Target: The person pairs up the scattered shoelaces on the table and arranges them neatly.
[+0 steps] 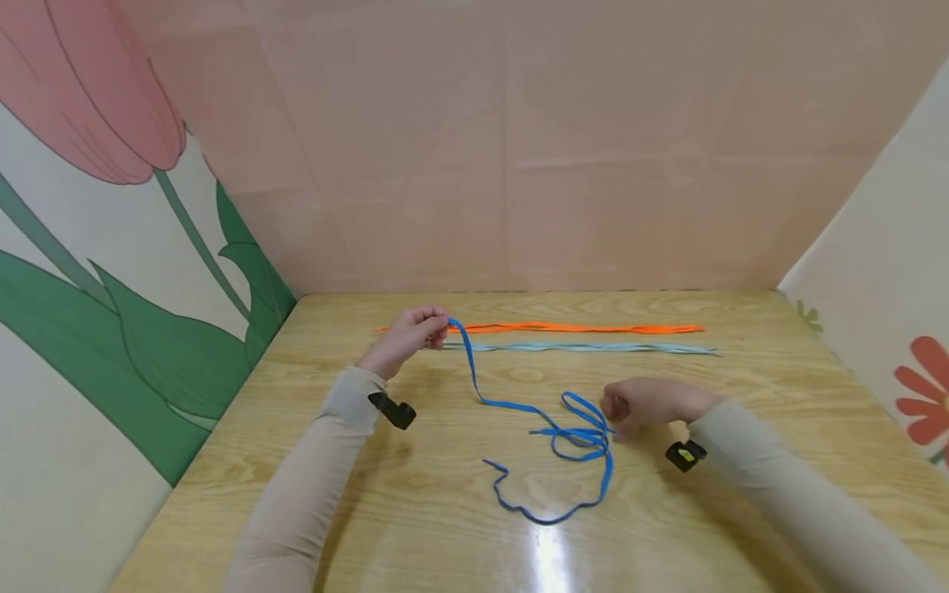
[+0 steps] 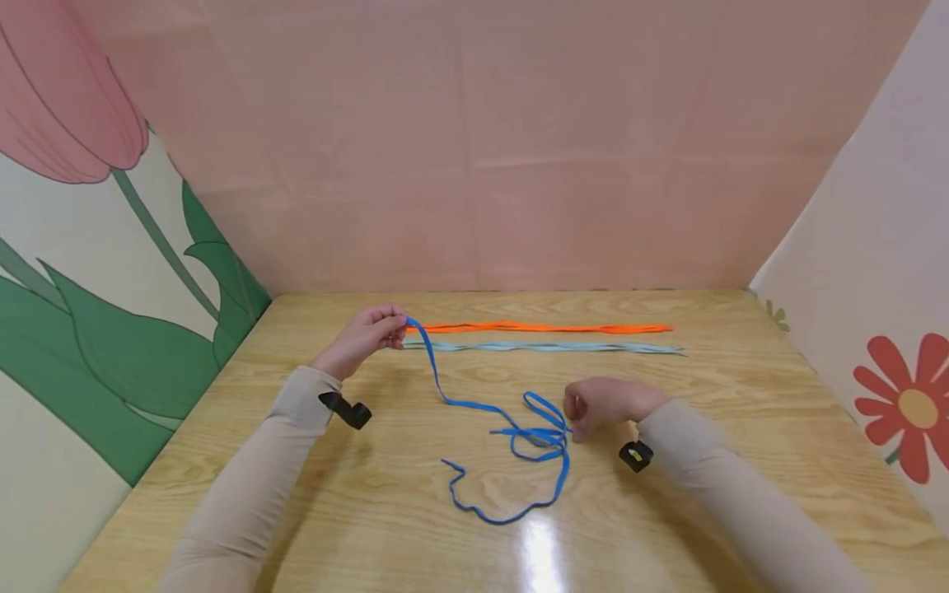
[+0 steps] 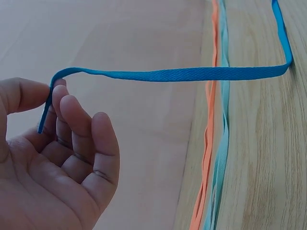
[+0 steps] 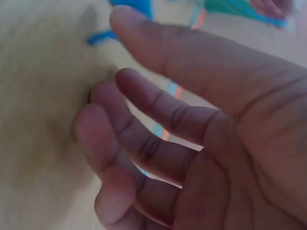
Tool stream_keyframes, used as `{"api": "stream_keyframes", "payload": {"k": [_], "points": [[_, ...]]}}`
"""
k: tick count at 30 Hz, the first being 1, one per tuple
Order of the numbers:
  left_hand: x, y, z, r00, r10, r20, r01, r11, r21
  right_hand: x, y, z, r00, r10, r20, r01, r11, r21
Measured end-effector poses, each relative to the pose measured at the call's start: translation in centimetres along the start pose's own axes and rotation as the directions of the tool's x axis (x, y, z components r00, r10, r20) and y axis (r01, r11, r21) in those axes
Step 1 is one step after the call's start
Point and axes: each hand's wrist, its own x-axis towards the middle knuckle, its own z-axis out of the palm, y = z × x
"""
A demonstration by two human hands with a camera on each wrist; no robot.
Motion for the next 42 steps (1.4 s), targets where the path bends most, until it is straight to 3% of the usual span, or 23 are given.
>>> {"api": "stream_keyframes", "payload": {"k": [6,11,16,19,24,27,31,33,35,37,39,42], "points": [[0.2,0.2,0.0,1.000,-0.003,-0.014,0.003,1.000,0.008,0.4,-1.0,1.0,0.999,0.012,-0.047,-0.018,0.992,-0.126],[0.1,0.2,-0.2,1.000,-0.017,-0.025,0.017,1.000,0.008,0.6,-1.3,1.2,0.999,0.032,-0.041,-0.038,0.986,-0.163],[0.0,0.1,-0.4,1.000,-0.013,-0.026,0.013,1.000,0.014,0.6,-0.8,1.2,0.998,-0.026,-0.053,0.016,0.983,-0.184],[-0.1,0.1,-0.6,0.999,-0.015,-0.036,0.016,1.000,0.019,0.2,-0.1,0.7,0.994,-0.074,-0.082,0.063,0.989,-0.133],[-0.6,0.3,-1.6,0.997,-0.015,-0.070,0.017,1.000,0.027,-1.0,1.7,-1.9,0.979,-0.110,-0.171,0.133,0.982,0.134],[-1.0,0.7,-2.6,0.993,0.011,-0.116,-0.007,0.999,0.035,-1.9,2.7,-4.0,0.939,-0.091,-0.332,0.182,0.950,0.253],[-1.4,1.1,-4.4,0.973,0.074,-0.219,-0.074,0.997,0.007,-3.8,3.9,-6.7,0.831,-0.011,-0.556,0.226,0.920,0.319],[-1.6,1.2,-5.3,0.956,0.099,-0.275,-0.112,0.993,-0.031,-4.7,4.9,-7.7,0.780,0.043,-0.624,0.244,0.898,0.366],[-1.7,1.1,-6.2,0.939,0.113,-0.326,-0.144,0.987,-0.072,-5.6,5.9,-8.4,0.734,0.085,-0.674,0.272,0.873,0.406],[-1.8,0.9,-7.1,0.925,0.117,-0.362,-0.168,0.979,-0.112,-6.2,6.9,-8.8,0.694,0.107,-0.712,0.336,0.826,0.452],[-1.8,0.4,-8.0,0.913,0.102,-0.394,-0.161,0.980,-0.120,-6.7,7.8,-9.1,0.669,0.121,-0.734,0.404,0.769,0.496],[-1.9,-0.5,-9.2,0.898,0.053,-0.437,-0.103,0.990,-0.093,-7.3,9.1,-9.4,0.638,0.138,-0.758,0.456,0.726,0.516]]}}
